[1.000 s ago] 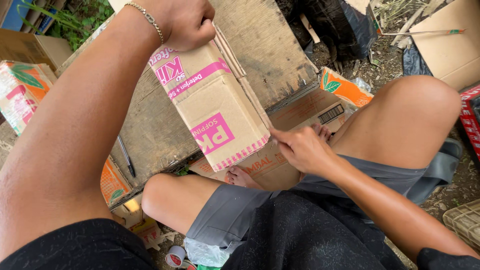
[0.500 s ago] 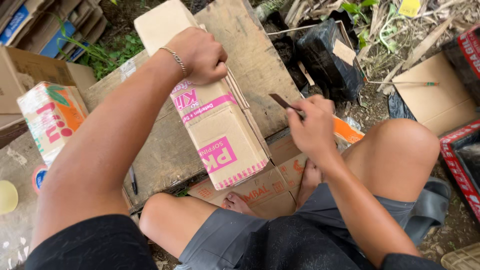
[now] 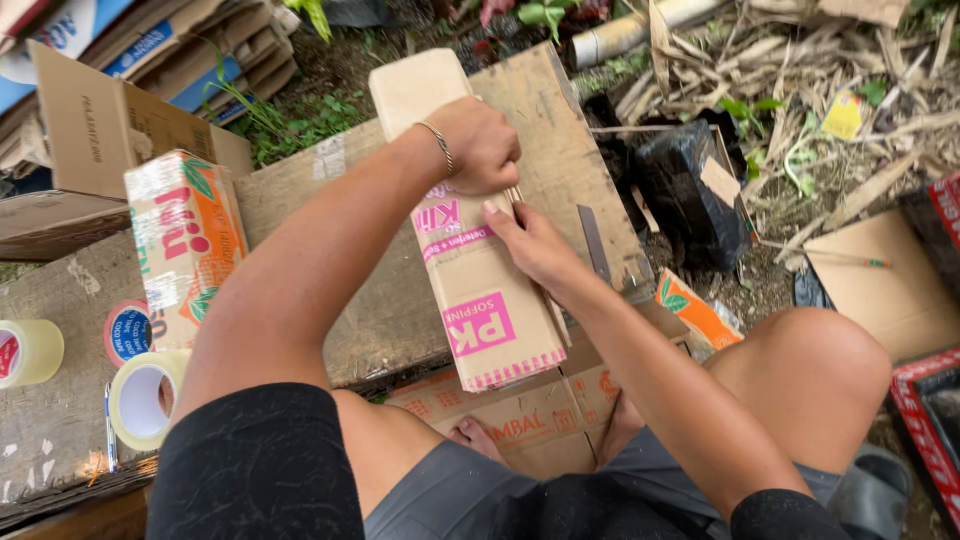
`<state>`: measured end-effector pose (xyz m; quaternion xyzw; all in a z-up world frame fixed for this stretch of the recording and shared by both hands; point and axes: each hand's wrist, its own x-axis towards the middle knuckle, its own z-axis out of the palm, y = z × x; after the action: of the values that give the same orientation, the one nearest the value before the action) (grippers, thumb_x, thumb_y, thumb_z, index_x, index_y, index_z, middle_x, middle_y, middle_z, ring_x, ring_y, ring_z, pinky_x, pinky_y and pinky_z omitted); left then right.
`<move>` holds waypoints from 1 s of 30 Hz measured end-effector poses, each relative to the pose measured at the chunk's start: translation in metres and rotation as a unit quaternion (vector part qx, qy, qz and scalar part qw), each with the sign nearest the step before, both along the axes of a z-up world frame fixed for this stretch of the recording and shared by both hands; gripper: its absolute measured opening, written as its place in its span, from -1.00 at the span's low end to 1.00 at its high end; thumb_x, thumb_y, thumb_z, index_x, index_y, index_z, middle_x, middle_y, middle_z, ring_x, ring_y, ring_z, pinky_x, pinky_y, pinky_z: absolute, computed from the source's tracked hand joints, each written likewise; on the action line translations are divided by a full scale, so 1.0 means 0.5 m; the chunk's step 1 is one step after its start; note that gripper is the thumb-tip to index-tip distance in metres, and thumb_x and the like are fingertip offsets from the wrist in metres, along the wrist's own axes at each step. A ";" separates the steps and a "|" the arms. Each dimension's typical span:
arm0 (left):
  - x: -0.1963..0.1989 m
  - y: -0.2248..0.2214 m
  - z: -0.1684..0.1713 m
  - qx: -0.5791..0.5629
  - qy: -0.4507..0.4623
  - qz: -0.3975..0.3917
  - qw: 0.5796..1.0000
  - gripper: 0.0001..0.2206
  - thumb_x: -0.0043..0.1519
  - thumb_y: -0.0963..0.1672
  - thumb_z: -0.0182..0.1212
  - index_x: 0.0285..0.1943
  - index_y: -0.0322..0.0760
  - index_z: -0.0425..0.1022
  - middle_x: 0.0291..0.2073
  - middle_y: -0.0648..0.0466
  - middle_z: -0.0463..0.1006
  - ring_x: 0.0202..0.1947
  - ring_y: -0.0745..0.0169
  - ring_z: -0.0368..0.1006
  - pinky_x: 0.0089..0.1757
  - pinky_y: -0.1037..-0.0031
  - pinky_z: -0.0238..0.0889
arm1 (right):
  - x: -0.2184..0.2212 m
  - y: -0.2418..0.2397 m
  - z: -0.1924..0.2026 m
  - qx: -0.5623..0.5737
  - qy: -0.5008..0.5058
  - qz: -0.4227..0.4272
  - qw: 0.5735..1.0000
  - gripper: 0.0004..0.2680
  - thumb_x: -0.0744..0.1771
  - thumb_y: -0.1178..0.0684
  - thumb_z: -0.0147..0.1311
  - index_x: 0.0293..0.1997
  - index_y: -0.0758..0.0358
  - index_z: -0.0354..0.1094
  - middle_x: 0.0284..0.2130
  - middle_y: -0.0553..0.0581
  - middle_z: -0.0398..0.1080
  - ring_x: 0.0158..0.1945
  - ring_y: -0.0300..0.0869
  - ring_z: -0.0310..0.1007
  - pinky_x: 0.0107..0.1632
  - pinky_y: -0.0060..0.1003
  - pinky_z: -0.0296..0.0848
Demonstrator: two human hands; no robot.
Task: The person folds a cardboard box into a rectangular package, uses a utility knife to trim the edges, and then seals the package with clear packing tape. The person works on a wooden table outdoors.
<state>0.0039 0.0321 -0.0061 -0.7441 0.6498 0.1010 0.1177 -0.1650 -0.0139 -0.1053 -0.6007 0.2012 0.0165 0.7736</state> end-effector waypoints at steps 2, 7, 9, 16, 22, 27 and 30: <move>0.001 0.004 -0.004 -0.006 0.000 -0.003 1.000 -0.71 0.05 0.00 0.02 -0.42 -0.15 0.64 -0.50 -0.19 0.59 -0.41 -0.26 0.51 -0.26 0.04 0.38 | 0.015 0.005 0.028 -0.119 0.077 0.004 0.990 -0.48 0.32 -0.38 -0.02 0.08 0.41 0.37 -0.09 0.32 0.54 -0.05 -0.08 0.55 -0.03 -0.25 0.48; 0.012 0.005 -0.023 -0.003 0.007 -0.002 1.000 -0.70 0.05 0.01 0.02 -0.45 -0.16 0.63 -0.49 -0.17 0.59 -0.40 -0.24 0.52 -0.27 0.03 0.39 | 0.027 -0.003 0.076 -0.263 0.140 0.041 0.954 -0.37 0.26 -0.54 -0.04 -0.09 0.44 0.50 -0.28 0.32 0.58 -0.19 -0.01 0.64 -0.10 -0.15 0.53; 0.014 0.007 -0.028 -0.010 0.006 -0.012 1.000 -0.70 0.06 0.01 0.02 -0.47 -0.15 0.63 -0.50 -0.18 0.59 -0.40 -0.23 0.52 -0.25 0.04 0.38 | 0.031 -0.001 0.079 -0.277 0.118 0.053 0.952 -0.37 0.22 -0.56 -0.01 -0.11 0.38 0.52 -0.29 0.28 0.59 -0.19 -0.02 0.63 -0.11 -0.16 0.51; 0.003 0.057 -0.033 -0.226 -0.091 -0.031 0.969 -0.69 0.24 0.01 0.12 -0.20 -0.32 0.60 -0.20 -0.14 0.64 -0.13 -0.02 0.56 0.25 0.00 0.17 | 0.029 0.004 0.067 -0.266 0.142 0.016 0.953 -0.41 0.23 -0.49 0.09 -0.14 0.44 0.54 -0.28 0.30 0.60 -0.23 -0.04 0.63 -0.14 -0.17 0.54; -0.137 0.238 -0.119 -0.525 0.161 0.410 0.728 -0.39 0.15 -0.09 0.36 0.36 -0.38 0.24 0.31 -0.24 0.34 0.29 -0.14 0.31 0.22 0.19 0.16 | 0.018 0.006 0.084 -0.269 0.127 0.013 0.954 -0.46 0.25 -0.44 0.13 -0.13 0.42 0.56 -0.29 0.25 0.60 -0.24 -0.12 0.62 -0.15 -0.23 0.52; -0.233 0.285 -0.222 -0.561 0.559 0.440 0.424 -0.20 0.22 -0.16 0.23 0.57 -0.50 -0.21 0.26 -0.17 0.40 0.13 0.19 0.41 0.10 0.40 0.34 | 0.044 0.014 0.088 -0.152 0.119 0.064 0.979 -0.46 0.19 -0.36 0.25 -0.08 0.46 0.44 -0.24 0.25 0.59 -0.21 -0.07 0.65 -0.19 -0.21 0.60; -0.227 0.298 -0.229 -0.576 0.556 0.436 0.412 -0.14 0.21 -0.16 0.24 0.60 -0.56 -0.29 0.24 -0.18 0.41 0.08 0.20 0.44 0.04 0.44 0.39 | 0.066 0.028 0.086 -0.192 0.165 0.069 0.965 -0.47 0.23 -0.36 0.15 -0.10 0.51 0.53 -0.22 0.35 0.58 -0.25 0.01 0.54 -0.30 -0.12 0.42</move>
<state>-0.1098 0.1812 -0.1206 -0.6013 0.0669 0.1319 -0.7852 -0.1321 0.0000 -0.0625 -0.7396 0.2834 0.1295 0.5966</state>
